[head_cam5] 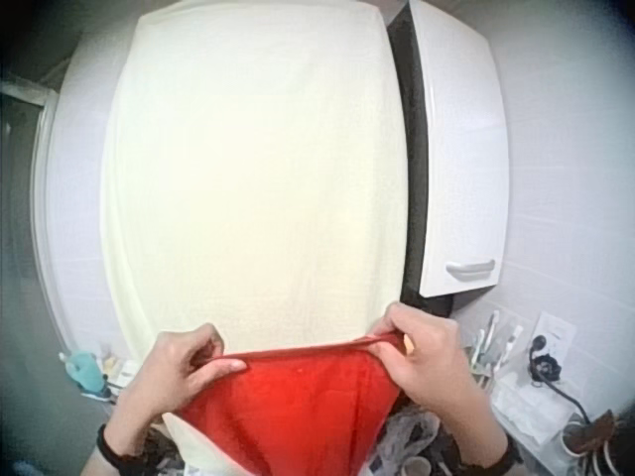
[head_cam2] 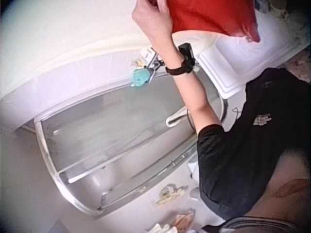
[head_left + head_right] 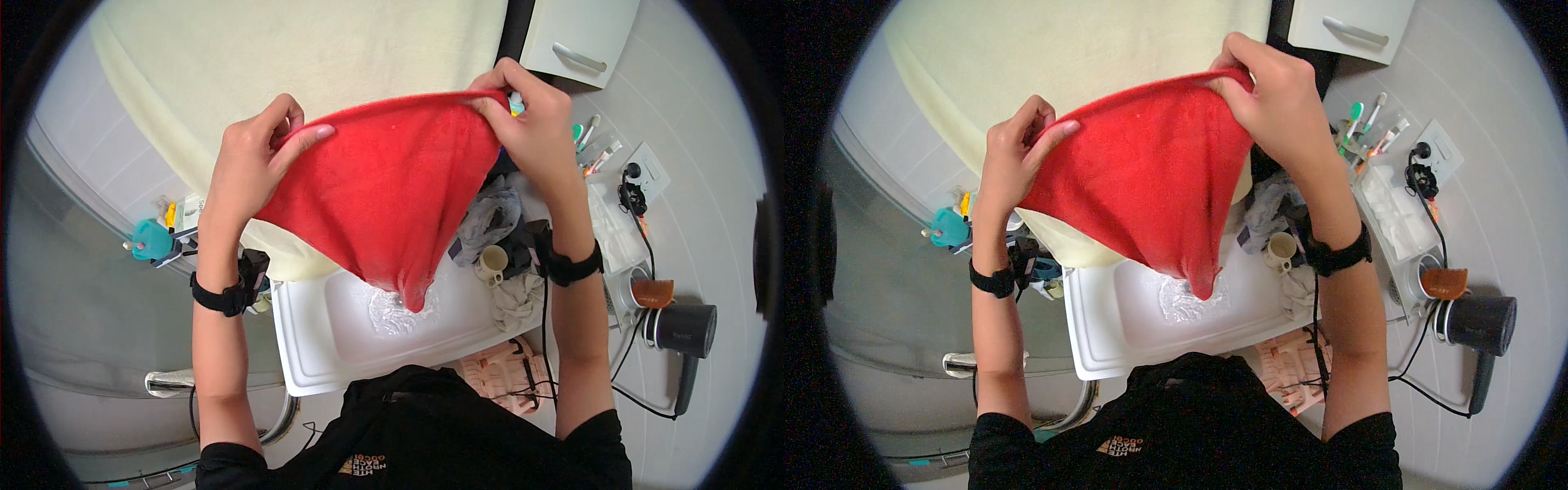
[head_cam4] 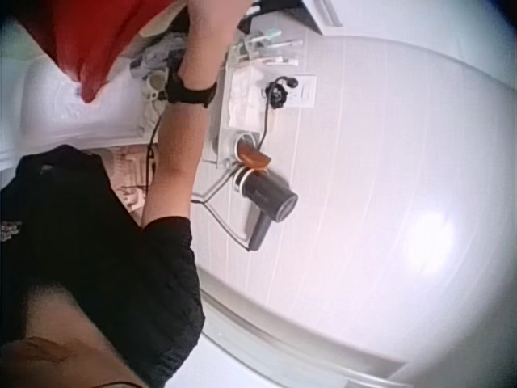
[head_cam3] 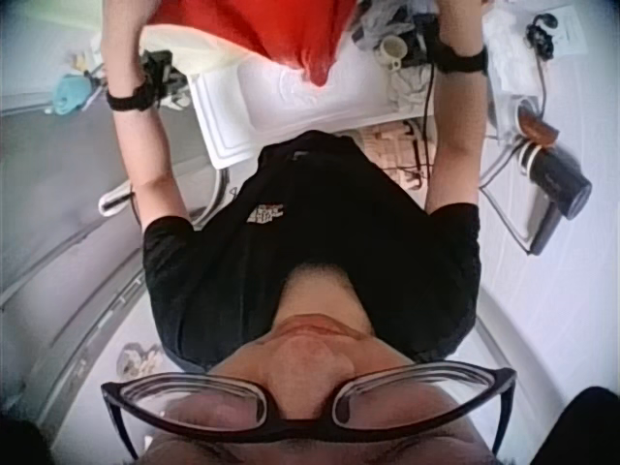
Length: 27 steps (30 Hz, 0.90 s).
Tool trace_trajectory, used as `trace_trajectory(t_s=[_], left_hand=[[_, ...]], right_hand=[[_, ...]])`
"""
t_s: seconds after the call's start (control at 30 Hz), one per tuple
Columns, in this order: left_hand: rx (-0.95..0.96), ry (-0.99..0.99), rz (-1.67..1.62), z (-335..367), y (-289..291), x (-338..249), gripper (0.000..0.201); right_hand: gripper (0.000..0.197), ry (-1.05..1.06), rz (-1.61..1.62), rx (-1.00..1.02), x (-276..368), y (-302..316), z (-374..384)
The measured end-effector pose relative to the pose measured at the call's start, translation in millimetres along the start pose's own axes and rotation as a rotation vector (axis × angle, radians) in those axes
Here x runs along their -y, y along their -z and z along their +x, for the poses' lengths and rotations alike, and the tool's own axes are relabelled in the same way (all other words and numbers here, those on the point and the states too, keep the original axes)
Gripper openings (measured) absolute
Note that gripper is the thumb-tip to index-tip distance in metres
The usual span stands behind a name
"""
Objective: Washing a red garment by hand in a bathroom sink.
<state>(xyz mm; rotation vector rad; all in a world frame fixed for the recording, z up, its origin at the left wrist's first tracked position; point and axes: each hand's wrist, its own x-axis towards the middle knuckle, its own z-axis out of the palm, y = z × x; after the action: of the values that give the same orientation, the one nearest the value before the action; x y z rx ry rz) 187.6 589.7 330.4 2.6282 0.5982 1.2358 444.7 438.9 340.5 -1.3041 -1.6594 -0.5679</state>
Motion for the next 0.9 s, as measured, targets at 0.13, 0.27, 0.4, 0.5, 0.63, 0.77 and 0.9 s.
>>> trace_trajectory(t_s=[0.13, 0.27, 0.4, 0.5, 0.63, 0.77, 0.9], left_hand=[[0.242, 0.082, 0.076, -31.1, -16.6, 8.5, 0.049], [0.615, 0.243, -0.033, -105.9, -75.8, 34.3, 0.055], [0.859, 0.445, -0.261, -153.6, -117.7, 62.0, 0.056], [0.887, 0.335, -0.308, -139.1, -116.6, 73.9, 0.052], [0.820, 0.237, -0.293, -72.3, -71.4, 51.8, 0.041], [0.581, 0.186, -0.073, -7.9, -4.7, 12.4, 0.038], [0.208, -0.093, -0.059, 35.9, 38.4, -17.9, 0.036]], right_hand=[[0.016, -0.175, -0.043, 0.252, -10.7, -6.2, -40.2], [0.016, -0.282, 0.061, 0.557, -30.3, -44.5, -123.8], [0.017, -0.343, 0.115, 0.638, -44.3, -81.6, -196.1], [0.016, -0.353, 0.096, 0.596, -56.2, -82.7, -195.8], [0.015, -0.211, 0.082, 0.407, -57.7, -47.6, -129.6], [0.013, -0.054, -0.104, 0.200, -46.6, -9.7, -44.1], [0.013, 0.033, -0.125, -0.076, -39.0, 28.7, 19.1]])
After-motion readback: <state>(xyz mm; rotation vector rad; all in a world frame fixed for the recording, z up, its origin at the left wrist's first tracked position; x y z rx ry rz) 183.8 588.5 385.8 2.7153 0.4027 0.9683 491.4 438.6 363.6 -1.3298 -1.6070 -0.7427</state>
